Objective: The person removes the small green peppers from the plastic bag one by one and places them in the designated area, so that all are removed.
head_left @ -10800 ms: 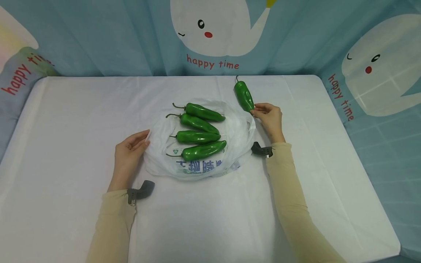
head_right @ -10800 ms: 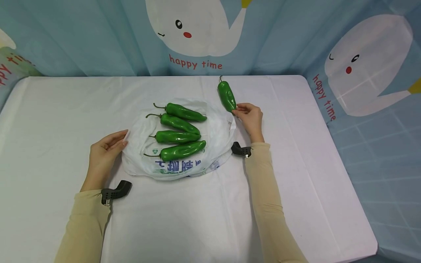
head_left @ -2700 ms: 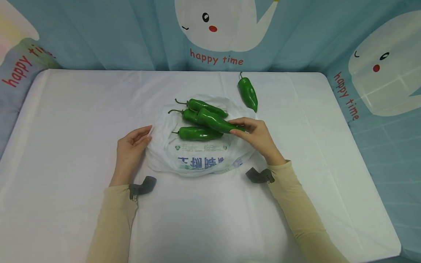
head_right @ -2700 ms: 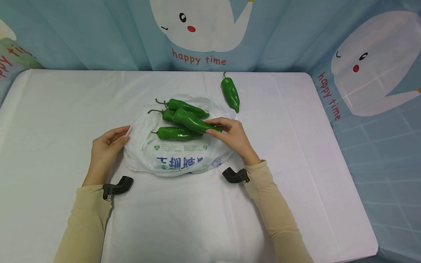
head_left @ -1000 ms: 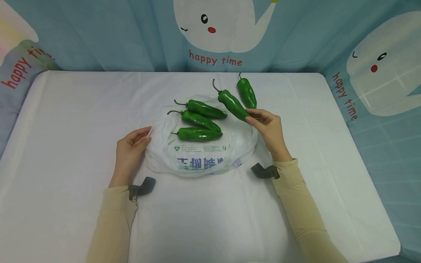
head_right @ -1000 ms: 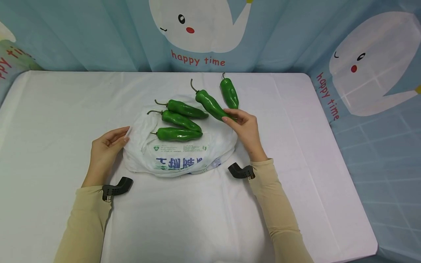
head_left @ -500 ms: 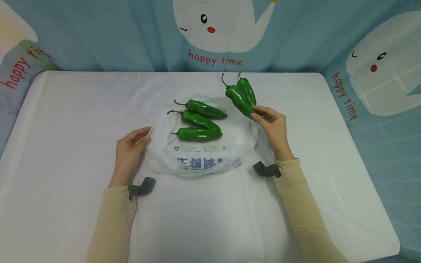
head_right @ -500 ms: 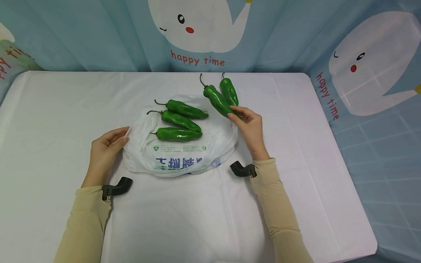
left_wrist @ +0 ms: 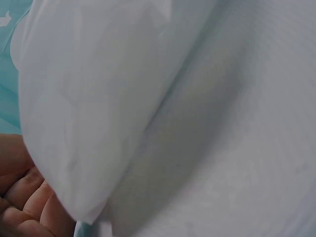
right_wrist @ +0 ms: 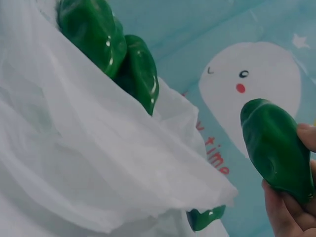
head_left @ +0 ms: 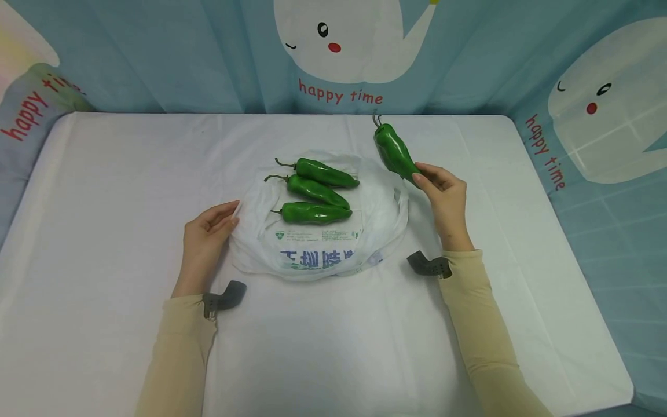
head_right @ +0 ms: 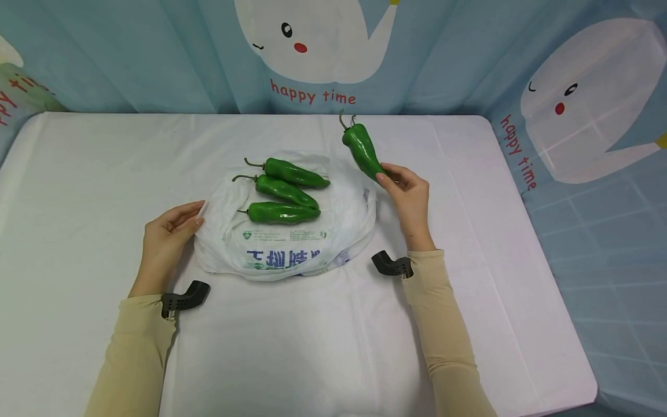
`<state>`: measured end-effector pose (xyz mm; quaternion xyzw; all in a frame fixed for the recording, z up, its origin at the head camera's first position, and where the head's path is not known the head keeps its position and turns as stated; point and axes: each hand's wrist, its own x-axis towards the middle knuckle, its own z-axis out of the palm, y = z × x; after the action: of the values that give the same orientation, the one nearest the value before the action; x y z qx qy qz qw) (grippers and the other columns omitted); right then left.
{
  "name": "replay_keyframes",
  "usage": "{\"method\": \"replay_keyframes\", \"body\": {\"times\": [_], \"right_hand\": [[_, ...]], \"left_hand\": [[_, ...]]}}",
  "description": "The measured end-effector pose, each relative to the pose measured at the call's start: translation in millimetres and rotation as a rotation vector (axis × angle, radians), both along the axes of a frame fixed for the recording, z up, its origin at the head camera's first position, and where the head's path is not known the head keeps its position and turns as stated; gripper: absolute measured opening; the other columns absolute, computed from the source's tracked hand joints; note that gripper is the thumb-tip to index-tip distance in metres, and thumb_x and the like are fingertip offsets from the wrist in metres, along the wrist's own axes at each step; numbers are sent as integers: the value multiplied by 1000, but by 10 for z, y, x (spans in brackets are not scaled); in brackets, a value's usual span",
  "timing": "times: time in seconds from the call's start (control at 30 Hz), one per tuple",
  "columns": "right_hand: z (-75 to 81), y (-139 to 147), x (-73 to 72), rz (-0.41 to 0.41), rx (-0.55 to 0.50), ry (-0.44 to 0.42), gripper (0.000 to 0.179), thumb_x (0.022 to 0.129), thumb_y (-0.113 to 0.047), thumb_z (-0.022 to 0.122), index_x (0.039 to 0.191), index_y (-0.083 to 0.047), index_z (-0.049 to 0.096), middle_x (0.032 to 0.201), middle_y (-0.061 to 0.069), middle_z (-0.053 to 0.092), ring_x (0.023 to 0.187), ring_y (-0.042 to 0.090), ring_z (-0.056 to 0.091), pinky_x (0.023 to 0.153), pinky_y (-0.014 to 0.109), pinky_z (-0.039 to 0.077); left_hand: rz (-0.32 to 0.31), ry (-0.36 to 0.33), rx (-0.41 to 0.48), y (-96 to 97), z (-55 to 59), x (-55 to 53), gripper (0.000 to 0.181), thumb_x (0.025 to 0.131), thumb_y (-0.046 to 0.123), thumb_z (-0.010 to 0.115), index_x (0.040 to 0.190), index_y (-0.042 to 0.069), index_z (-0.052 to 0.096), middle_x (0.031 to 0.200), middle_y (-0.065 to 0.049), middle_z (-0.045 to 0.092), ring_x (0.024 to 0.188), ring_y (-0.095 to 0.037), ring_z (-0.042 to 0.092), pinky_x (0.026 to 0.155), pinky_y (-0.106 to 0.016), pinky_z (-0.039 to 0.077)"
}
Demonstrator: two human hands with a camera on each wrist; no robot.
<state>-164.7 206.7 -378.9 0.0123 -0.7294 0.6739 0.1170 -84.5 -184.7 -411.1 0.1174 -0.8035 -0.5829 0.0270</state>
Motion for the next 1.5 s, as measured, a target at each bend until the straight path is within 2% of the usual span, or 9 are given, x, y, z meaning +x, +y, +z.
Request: {"method": "replay_keyframes", "body": {"times": [0.23, 0.47, 0.97, 1.07, 1.2, 1.37, 1.5], "right_hand": [[-29, 73, -35, -75, -47, -19, 23, 84, -7, 72, 105, 2, 70, 100, 7, 69, 91, 16, 63, 80, 22, 51], [-64, 141, -63, -131, -73, -41, 24, 83, -8, 72, 105, 2, 70, 96, 3, 69, 92, 16, 62, 79, 22, 50], [-199, 267, -141, -252, -93, -183, 28, 82, -12, 74, 106, 3, 69, 100, 6, 68, 97, 17, 60, 83, 23, 48], [-245, 301, -156, -272, -37, -222, 29, 84, -13, 73, 107, 2, 69, 101, 6, 67, 97, 16, 59, 84, 23, 47], [-309, 350, -173, -291, 94, -259, 31, 86, -16, 71, 111, 2, 67, 106, 8, 66, 98, 15, 59, 84, 23, 47], [-363, 390, -190, -298, 208, -241, 33, 86, -17, 71, 113, 1, 66, 109, 11, 65, 94, 12, 59, 80, 19, 48], [-378, 408, -192, -291, 346, -213, 32, 87, -19, 70, 112, 0, 67, 109, 13, 67, 93, 11, 60, 76, 16, 47]], "left_hand": [[-1, 6, 0, -2, 1, 0, 36, 92, 7, 61, 127, 1, 58, 127, -18, 58, 110, -8, 58, 86, -10, 45], [0, 3, 2, 2, 8, 1, 36, 92, 7, 61, 127, 0, 58, 127, -18, 58, 109, -8, 58, 86, -10, 45], [8, -9, 6, 4, 0, -2, 36, 92, 8, 61, 127, 2, 58, 126, -17, 58, 106, -4, 58, 86, -9, 45], [13, -14, 14, 3, -5, -7, 36, 92, 8, 61, 127, 2, 58, 127, -17, 58, 107, -4, 58, 86, -9, 45], [14, -17, 17, 1, -11, -12, 36, 92, 8, 61, 128, 2, 58, 128, -16, 57, 108, -5, 58, 87, -9, 45], [12, -12, 10, 2, -10, -10, 36, 92, 7, 61, 127, 2, 58, 127, -17, 57, 110, -7, 58, 87, -10, 45], [11, -12, 8, 4, -6, -8, 36, 92, 7, 61, 128, 2, 58, 127, -17, 57, 110, -8, 58, 87, -10, 45]]}}
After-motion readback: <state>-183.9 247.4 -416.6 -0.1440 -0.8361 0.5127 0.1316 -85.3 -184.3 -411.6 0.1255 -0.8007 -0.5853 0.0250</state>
